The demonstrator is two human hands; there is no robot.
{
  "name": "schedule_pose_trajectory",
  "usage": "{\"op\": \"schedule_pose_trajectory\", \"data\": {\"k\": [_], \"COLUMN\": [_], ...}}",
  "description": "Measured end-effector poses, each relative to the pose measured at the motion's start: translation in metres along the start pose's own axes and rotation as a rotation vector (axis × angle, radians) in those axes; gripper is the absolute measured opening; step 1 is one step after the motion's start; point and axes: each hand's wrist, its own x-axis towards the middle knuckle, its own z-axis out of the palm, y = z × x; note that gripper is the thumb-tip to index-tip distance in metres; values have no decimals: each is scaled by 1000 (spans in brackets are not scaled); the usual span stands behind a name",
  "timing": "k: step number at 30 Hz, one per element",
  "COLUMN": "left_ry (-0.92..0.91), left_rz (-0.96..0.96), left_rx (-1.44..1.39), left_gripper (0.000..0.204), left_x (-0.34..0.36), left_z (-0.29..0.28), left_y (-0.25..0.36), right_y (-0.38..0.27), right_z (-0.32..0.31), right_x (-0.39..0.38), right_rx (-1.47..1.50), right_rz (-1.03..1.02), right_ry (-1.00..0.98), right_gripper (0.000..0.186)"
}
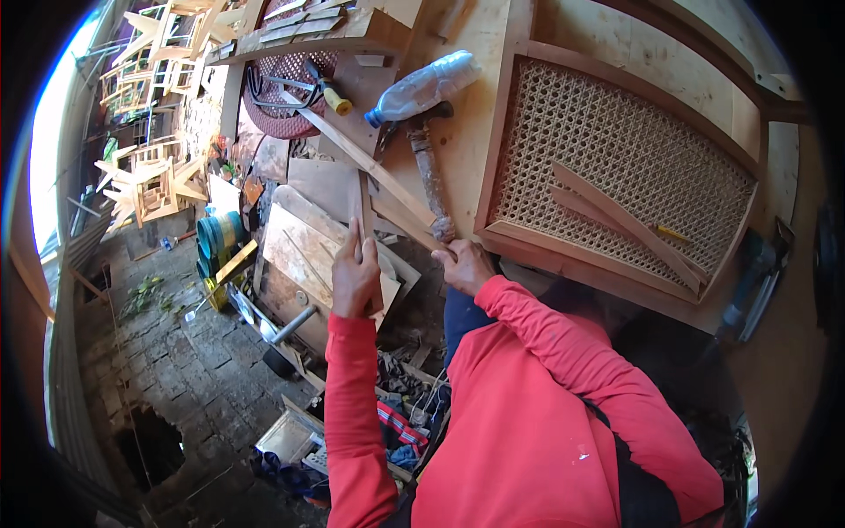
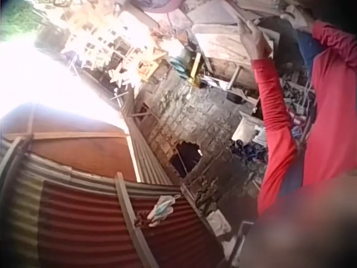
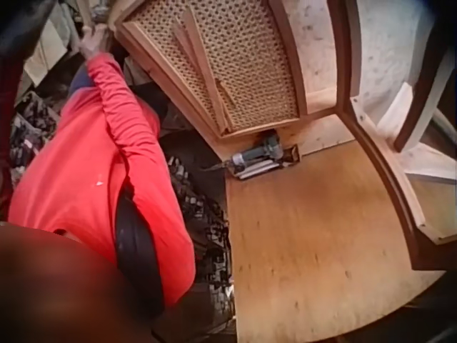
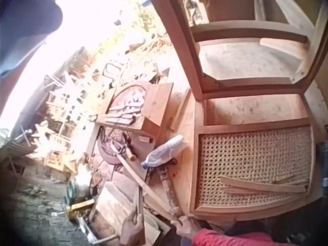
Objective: Measuring and marking wooden slats to fit into a chair frame and then filing down a piece of wood.
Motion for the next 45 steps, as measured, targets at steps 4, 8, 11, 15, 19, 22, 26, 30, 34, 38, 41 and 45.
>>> {"op": "schedule_pose_trajectory", "data": {"k": [4, 8, 11, 15, 19, 22, 26, 30, 34, 38, 41, 45], "left_ry": [-21, -98, -144, -116, -89, -53, -52, -48, -54, -111, -198, 192], "left_rz": [-21, -349, -279, -261, -186, -224, -336, -112, -344, -160, -239, -472], "left_rx": [-149, -580, -786, -813, -761, -552, -577, -627, -571, -684, -941, -894], "left_gripper": [60, 61, 61, 60, 60, 60, 61, 61, 61, 64, 64, 64], "left_x": [2, 1, -1, -6, -8, -1, 1, -12, -17, 6, 15, -28], "left_z": [-2, -6, -5, -1, 3, 7, 7, 6, 2, -3, 1, 25], "left_y": [-3, -3, -2, 2, 0, -3, -2, 7, 19, 8, -28, -92], "right_y": [4, 5, 7, 6, 3, 4, 6, 8, 11, 14, 8, -19], "right_z": [2, 2, 1, 1, 1, 1, 2, 4, 2, 4, -1, -36], "right_x": [2, 4, 3, 5, 2, 0, 1, 5, 5, 4, 4, -24], "right_rx": [1, 66, -2, -10, 35, 19, 17, -50, 24, 0, -62, -238], "right_rz": [-37, 9, -7, -42, -7, -60, -49, -42, -85, -38, -144, -289], "right_ry": [4, -20, -14, 19, -19, 30, -6, 7, 20, -43, 11, -228], "right_gripper": [36, 37, 37, 36, 37, 36, 37, 37, 36, 40, 40, 35]}}
